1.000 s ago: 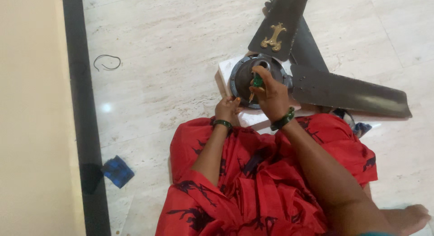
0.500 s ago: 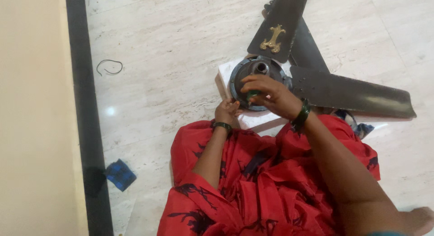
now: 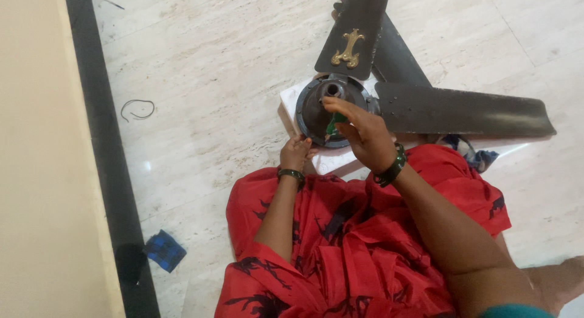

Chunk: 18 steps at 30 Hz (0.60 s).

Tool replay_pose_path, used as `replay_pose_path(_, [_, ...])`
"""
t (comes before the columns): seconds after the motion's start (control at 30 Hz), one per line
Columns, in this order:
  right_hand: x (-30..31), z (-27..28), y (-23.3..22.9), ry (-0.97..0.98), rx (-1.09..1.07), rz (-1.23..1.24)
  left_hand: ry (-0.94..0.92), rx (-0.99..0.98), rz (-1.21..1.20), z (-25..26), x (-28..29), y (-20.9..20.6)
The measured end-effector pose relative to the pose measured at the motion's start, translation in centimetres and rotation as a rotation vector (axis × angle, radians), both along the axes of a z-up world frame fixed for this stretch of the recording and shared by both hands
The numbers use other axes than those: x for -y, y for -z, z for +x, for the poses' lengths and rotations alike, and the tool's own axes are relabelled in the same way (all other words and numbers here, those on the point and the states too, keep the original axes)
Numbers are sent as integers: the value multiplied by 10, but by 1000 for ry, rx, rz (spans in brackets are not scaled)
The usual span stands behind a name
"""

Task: The person sits on the floor and uses a screwdriver to attach a ceiling fan blade to the fan motor housing. They align the blade, insert screws, and tighten them to secure the blade in place.

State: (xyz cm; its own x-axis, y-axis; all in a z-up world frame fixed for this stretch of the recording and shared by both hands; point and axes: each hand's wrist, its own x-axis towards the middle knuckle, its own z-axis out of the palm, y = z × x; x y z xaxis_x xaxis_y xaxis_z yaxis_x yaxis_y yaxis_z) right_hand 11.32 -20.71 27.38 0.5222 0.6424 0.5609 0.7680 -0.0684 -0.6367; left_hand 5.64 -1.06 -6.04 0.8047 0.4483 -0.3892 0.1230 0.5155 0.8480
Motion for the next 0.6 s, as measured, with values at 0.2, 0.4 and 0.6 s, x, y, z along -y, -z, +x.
replay_pose_path(0.2, [-5, -2, 13, 113, 55, 69, -11, 7, -4, 0, 0, -5])
replay_pose_path(0.4, [-9, 1, 32, 181, -312, 65, -27, -21, -40, 1, -1, -10])
replay_pose_path(0.6, [-15, -4, 38, 117, -489, 217, -4, 3, -28, -2, 0, -13])
